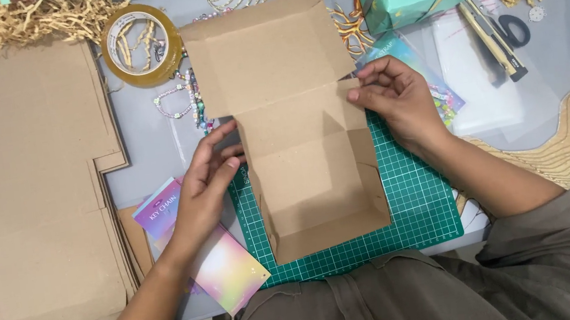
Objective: Assembling a cardboard gift box, filling it with decorative shredded paper, and placing a small packaged item inside.
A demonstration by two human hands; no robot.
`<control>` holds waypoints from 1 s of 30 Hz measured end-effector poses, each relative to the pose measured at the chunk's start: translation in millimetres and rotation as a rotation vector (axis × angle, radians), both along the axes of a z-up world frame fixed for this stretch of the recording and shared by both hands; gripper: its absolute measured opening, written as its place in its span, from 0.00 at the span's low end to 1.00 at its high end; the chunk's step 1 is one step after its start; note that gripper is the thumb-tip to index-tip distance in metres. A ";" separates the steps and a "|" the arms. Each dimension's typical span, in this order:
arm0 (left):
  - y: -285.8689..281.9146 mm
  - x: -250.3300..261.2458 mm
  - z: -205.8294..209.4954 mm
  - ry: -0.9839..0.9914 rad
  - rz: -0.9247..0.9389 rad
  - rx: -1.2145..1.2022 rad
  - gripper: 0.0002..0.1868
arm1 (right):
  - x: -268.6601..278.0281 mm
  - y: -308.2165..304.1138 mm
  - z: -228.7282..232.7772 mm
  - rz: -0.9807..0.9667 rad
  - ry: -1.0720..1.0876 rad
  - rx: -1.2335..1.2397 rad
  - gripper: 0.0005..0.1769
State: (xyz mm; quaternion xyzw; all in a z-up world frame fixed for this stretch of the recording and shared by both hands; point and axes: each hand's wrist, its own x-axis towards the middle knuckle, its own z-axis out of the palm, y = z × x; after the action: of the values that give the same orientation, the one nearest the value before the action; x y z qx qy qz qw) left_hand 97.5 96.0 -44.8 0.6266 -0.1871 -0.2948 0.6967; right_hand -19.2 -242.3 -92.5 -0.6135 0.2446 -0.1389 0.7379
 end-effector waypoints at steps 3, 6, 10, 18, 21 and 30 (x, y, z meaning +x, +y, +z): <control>-2.1 1.4 -0.1 0.007 0.017 0.096 0.28 | 1.1 6.6 8.0 0.021 -0.021 0.029 0.17; -4.0 2.4 -10.7 0.001 0.047 0.117 0.31 | 0.1 19.1 34.0 0.056 -0.026 0.000 0.17; -12.6 0.2 -7.5 -0.014 0.069 0.108 0.32 | 2.3 22.6 32.9 0.084 -0.045 -0.007 0.18; -16.8 0.8 -15.2 -0.022 0.121 0.125 0.29 | 3.4 25.6 39.0 0.210 -0.085 -0.122 0.24; -13.5 0.9 -16.7 0.002 0.096 0.117 0.28 | 3.5 25.4 44.5 0.252 -0.089 -0.124 0.26; -7.8 5.0 -8.7 -0.015 0.019 0.144 0.36 | 2.9 22.4 43.0 0.298 -0.089 -0.084 0.33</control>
State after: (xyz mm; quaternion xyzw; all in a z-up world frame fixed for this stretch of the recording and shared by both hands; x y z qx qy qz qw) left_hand 102.5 88.2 -53.6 0.6791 -0.1646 -0.2961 0.6512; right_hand -16.3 -219.9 -49.5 -0.6666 0.1119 -0.0650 0.7341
